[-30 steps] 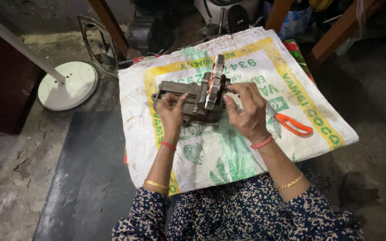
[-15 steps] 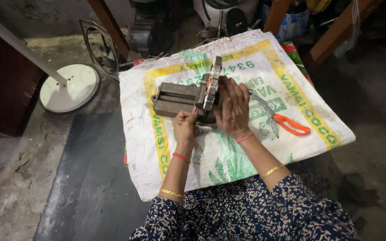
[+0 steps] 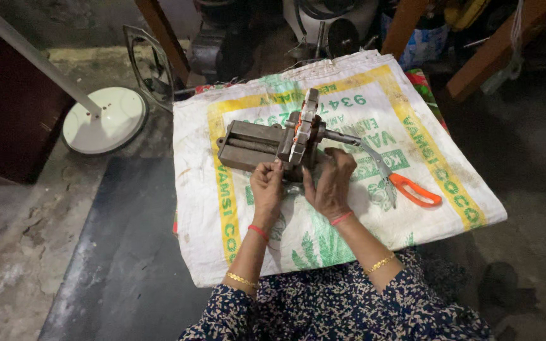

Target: The person sits on the floor and uses a bench vise to hold a small electrical component while winding copper wire around its core. They repeatedly wrap the wire by hand, occasionally adjusting the component in the vise and using orange-handled scissors to trim the wire.

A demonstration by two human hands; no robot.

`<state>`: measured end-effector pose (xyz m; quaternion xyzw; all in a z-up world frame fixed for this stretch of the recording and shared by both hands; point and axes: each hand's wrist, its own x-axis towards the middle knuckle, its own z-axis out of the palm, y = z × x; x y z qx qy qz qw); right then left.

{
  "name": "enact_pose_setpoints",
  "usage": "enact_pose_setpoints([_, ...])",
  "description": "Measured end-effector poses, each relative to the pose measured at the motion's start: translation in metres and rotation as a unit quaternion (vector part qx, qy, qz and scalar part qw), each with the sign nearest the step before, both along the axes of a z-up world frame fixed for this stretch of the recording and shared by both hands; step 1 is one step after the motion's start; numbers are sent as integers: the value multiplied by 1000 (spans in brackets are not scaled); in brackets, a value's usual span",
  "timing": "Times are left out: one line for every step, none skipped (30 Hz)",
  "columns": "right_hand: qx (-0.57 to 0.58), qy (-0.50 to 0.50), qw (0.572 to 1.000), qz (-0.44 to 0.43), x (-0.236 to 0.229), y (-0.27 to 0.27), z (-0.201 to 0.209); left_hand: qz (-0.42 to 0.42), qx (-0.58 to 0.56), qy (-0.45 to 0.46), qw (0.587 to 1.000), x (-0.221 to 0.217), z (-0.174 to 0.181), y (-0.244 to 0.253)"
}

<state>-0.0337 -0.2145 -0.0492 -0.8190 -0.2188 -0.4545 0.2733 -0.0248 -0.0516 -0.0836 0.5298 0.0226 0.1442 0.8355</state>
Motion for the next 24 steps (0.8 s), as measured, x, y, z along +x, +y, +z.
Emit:
enact_pose_setpoints([24,8,1000,4,2,-1,1,-6,-5,-4,1000,0,-2,0])
enact_pose_setpoints([49,16,999,8,5,-1,3,-11,-11,-8,1000,1,-3,2])
enact_pose_setpoints([73,25,997,11,7,-2,5,-17,-16,-11,1000,0,-5,2])
enact_pose_setpoints([64,48,997,19,5,-1,9,-17,-11,-45,999,-3,-7,3])
enact_pose_setpoints([56,67,996,24,6,2,15,-20,-6,-84,996,-2,-6,3])
enact_pose_setpoints([47,85,995,29,6,5,23,-22,-1,-122,992,-2,-5,3])
enact_pose_setpoints([69,133,987,66,6,6,31,-20,-2,-109,994,-1,-3,2])
enact_pose_setpoints([90,180,974,103,5,6,39,-18,-2,-97,995,-2,-1,1])
enact_pose_setpoints([112,227,957,140,4,7,46,-16,-1,-83,996,-2,-1,1])
enact_pose_setpoints([81,205,966,134,5,5,51,-28,-12,-75,997,0,0,0])
enact_pose_setpoints([53,187,972,131,4,6,54,-38,-20,-61,997,-2,-2,1])
enact_pose_setpoints([24,170,977,127,4,6,55,-48,-28,-47,997,-4,-4,2])
enact_pose_setpoints([17,166,977,133,5,7,56,-45,-17,-32,998,-3,-4,3])
enact_pose_setpoints([9,161,977,139,5,8,56,-42,-7,-18,999,-3,-5,1])
enact_pose_setpoints([-1,156,977,143,4,8,56,-39,2,-4,999,-3,-5,-1])
enact_pose_setpoints([-9,176,975,136,5,9,55,-40,-15,-16,999,-4,-6,-1])
enact_pose_setpoints([-17,194,973,126,8,9,55,-43,-33,-30,998,-1,-7,-2])
enact_pose_setpoints([-26,212,970,116,12,9,54,-46,-50,-44,997,2,-7,-3])
enact_pose_setpoints([19,242,961,132,13,8,53,-50,-52,-47,996,3,-10,-3])
enact_pose_setpoints([64,272,949,147,14,7,51,-53,-54,-49,996,4,-12,-2])
enact_pose_setpoints([109,300,934,163,15,6,48,-55,-56,-52,996,3,-15,0])
enact_pose_setpoints([86,284,940,165,15,6,46,-49,-50,-51,996,3,-19,1])
enact_pose_setpoints([64,266,947,165,18,3,45,-45,-43,-53,997,5,-21,1])
enact_pose_setpoints([41,248,954,165,20,2,43,-41,-37,-55,997,7,-22,2])
